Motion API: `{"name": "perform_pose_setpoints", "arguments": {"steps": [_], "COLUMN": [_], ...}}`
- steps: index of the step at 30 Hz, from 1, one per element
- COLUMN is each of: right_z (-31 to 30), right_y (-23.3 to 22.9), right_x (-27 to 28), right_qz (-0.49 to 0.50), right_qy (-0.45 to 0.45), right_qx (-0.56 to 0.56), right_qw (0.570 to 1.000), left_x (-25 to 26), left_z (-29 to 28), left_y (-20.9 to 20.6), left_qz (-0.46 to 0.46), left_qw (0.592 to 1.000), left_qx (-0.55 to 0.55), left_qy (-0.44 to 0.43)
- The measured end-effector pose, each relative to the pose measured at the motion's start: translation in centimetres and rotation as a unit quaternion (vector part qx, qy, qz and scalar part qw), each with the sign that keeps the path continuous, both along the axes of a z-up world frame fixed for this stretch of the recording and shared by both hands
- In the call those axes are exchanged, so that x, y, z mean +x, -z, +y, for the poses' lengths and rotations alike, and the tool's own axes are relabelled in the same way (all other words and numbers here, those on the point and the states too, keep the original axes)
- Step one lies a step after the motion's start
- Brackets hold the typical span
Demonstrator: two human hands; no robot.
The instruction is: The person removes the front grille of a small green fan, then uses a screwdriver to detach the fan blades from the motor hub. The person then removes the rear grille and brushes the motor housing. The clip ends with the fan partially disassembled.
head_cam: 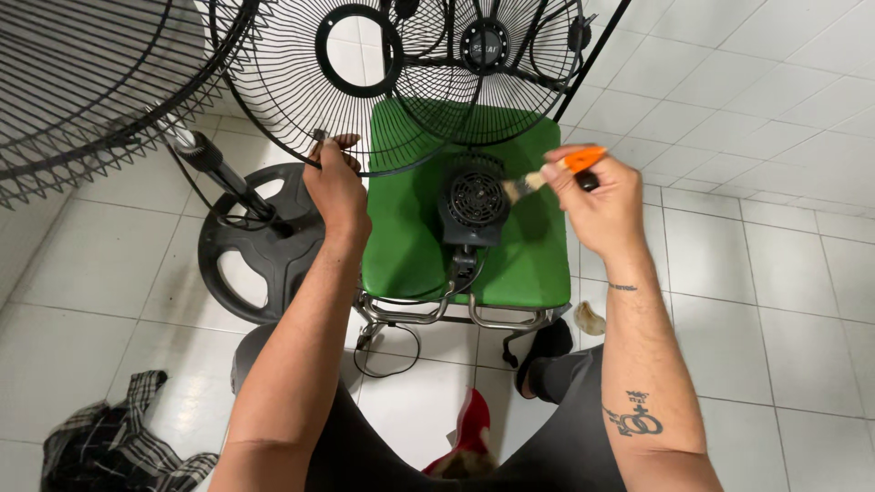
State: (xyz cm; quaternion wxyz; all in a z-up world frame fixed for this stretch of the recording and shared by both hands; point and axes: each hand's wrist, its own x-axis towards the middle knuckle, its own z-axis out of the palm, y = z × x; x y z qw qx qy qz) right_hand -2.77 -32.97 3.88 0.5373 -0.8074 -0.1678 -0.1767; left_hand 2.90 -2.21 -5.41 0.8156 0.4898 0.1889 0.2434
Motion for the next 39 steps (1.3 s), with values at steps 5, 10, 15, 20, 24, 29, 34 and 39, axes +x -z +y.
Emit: {"name": "perform_pose_setpoints", "arguments": {"steps": [5,10,15,20,24,29,34,39], "right_z": [-0.2,2.1,1.0,2.1,2.4,0.2,0.1,-0.8], "right_y": [-1.3,-1.4,-3.6,-3.1,-3.1,-4.0,-2.0,-1.8], "right_x": [-2.2,-3.4,-4.6,-5.0,-4.8,-4.5,-3.2,-2.7], "right_qz": [0.107,0.072,0.041,0.137,0.129,0.126,0.172,0.011], "right_qy": [-0.069,-0.151,-0.030,-0.108,-0.044,0.052,-0.052,0.080], "right_qx": [-0.024,-0.131,-0.175,-0.087,-0.218,-0.184,-0.089,-0.138], "right_qw": [0.992,0.977,0.983,0.981,0.966,0.973,0.980,0.987], "left_x": [-0.4,-0.9,-1.3,-1.5,-1.6,-2.0,-2.1,-2.1], "left_z": [0.0,-0.5,-0.3,-0.6,-0.7,-0.6,-0.8,-0.7], "left_y": [-0.3,-1.2,-1.3,-1.6,-1.6,-1.7,-1.9,-1.6], "left_qz": [0.016,0.035,0.037,0.026,0.019,0.021,0.020,0.010], "left_qw": [1.000,0.998,0.996,0.997,0.998,0.998,0.999,0.999], "left_qx": [0.022,0.050,0.075,0.070,0.060,0.065,0.046,0.024], "left_qy": [-0.011,-0.017,-0.009,-0.010,-0.002,0.008,0.022,0.023]}}
